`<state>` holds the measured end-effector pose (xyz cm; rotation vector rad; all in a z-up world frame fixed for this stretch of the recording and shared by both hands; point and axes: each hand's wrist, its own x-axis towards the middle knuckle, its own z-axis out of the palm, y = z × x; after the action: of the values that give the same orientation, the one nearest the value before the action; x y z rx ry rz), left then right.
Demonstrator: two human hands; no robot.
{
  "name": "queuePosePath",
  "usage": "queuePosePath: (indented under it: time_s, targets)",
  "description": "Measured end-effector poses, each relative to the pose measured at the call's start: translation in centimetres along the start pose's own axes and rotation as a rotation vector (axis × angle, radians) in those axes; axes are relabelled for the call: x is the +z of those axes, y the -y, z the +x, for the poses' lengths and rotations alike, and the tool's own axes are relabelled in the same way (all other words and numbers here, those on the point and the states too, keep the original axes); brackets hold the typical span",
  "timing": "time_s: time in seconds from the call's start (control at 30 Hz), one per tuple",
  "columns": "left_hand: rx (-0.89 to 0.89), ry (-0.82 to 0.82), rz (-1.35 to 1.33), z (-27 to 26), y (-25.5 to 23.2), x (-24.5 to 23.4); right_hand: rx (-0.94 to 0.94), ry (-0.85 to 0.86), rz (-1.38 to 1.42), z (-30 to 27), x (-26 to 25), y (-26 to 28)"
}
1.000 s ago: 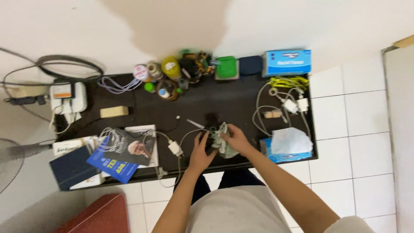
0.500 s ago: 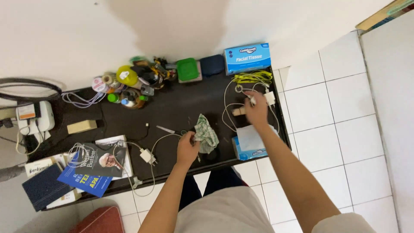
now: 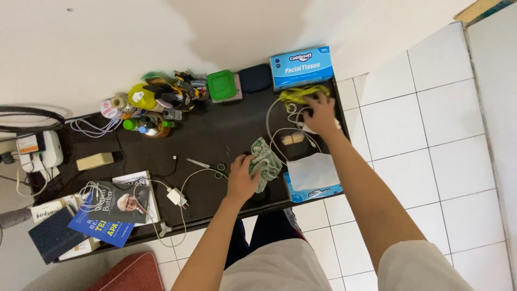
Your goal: The person organizes a cluttered desk by moving small items, stacking tissue boxes, and coiling a yellow measuring tape and white charging cables. They place the coiled items on the desk and continue arranging other objects.
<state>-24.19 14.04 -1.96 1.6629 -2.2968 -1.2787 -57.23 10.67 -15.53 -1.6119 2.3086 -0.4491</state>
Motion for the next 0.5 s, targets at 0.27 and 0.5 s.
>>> queuePosePath:
  time_s: [0.27, 0.5]
  targets:
    - [0.0, 0.09, -0.012, 1.5, -2.5, 1.8, 0.073, 0.283, 0.41, -5.6, 1.1, 4.1]
    - [0.003, 0.25, 0.167, 2.4, 2.0, 4.9, 0.262, 0.309, 0.96, -6.8, 1.0, 3.2]
